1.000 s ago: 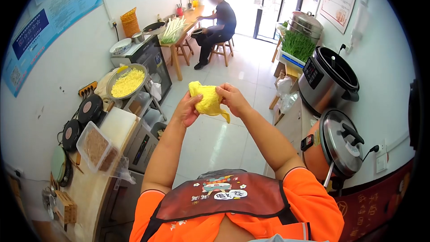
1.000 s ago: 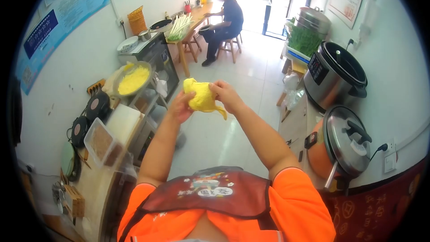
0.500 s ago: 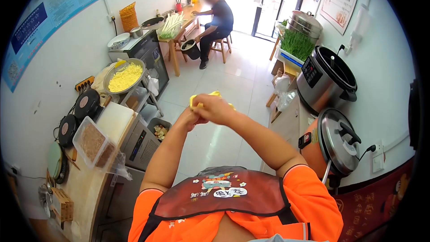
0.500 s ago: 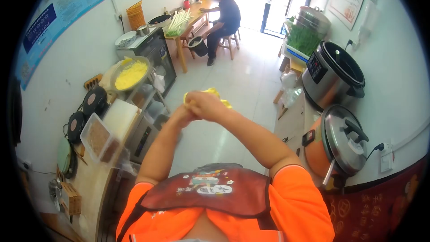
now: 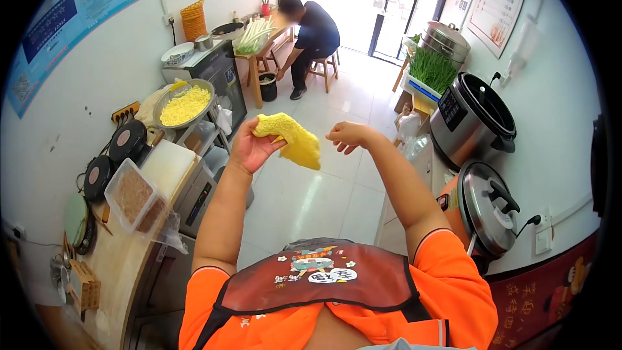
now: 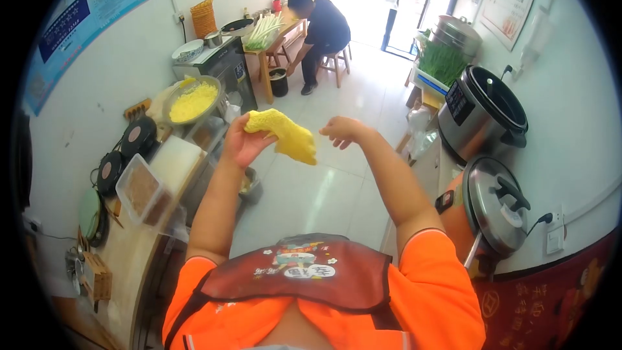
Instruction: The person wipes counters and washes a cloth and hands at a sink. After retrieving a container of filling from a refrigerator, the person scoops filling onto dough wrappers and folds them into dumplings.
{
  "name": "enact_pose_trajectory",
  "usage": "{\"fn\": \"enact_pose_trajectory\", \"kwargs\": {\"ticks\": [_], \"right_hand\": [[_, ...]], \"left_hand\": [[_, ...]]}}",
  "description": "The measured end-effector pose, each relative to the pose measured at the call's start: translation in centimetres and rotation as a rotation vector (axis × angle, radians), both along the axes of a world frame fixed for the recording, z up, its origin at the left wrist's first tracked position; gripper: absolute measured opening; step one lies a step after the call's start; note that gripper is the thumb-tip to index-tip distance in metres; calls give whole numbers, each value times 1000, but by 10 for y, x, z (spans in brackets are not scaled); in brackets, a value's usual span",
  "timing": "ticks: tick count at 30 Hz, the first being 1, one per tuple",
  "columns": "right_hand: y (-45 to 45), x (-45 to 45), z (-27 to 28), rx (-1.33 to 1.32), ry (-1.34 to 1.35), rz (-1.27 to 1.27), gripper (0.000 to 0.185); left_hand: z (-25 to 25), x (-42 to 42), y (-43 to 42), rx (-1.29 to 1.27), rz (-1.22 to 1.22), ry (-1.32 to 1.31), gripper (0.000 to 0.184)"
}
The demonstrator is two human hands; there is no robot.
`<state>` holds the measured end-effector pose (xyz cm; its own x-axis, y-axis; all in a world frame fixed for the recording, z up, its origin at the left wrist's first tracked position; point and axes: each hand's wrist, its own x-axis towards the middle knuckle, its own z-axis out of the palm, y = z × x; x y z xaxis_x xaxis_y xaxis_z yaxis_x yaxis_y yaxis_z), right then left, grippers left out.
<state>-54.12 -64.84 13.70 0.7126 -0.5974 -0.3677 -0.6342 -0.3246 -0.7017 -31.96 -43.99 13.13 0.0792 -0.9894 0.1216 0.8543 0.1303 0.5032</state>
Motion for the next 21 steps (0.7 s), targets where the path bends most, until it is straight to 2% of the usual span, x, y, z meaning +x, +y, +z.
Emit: {"fn": "enact_pose_trajectory", "kwargs": {"ticks": [1,2,3,4,5,6,8,9,12,13,14,16,17,18,19,21], "right_hand": [[-18,7,9,-48,41,33,60],[-52,23,22,-117,-73,-90,76],[-66,33,39,-617,-481,-226,58],[-34,26,103,-703,-577,-313,55],[-84,44,89,-963,-468,-268,56],[-71,45,106,-785,-70,-52,64],[-60,47,121,-778,274,254,77],[-103,67,98,-632,-32,35,85],[-103,76,113,-880,67,109,87],[-98,74,133,-776,223,202,85],[-110,80,127,-763,-1,-7,82],[-85,80,150,-964,-17,-135,85],[-96,83,151,-901,27,45,87],[-103,84,151,-830,75,222,90],[-108,92,148,-836,46,30,94],[-104,95,167,-940,-90,-196,89]], "left_hand": [[8,-2,0,-2,-9,-32,38],[13,-6,0,-2,-20,-59,39],[8,-2,-3,6,-77,-120,40],[9,-4,-3,8,-63,-150,39],[10,-6,-2,16,-52,-183,38],[12,-6,-1,21,-43,-218,37],[12,-4,-1,34,-21,-241,34],[13,-3,0,34,-4,-251,33],[15,-2,11,-52,-23,-251,31],[14,1,17,-76,-47,-230,41],[14,-1,23,-66,-12,-232,45],[16,-3,34,-60,64,-237,54],[15,-1,35,-78,45,-189,64],[18,0,37,-89,30,-201,64],[22,1,37,-100,13,-214,65],[31,-1,36,-119,-12,-229,66]]}}
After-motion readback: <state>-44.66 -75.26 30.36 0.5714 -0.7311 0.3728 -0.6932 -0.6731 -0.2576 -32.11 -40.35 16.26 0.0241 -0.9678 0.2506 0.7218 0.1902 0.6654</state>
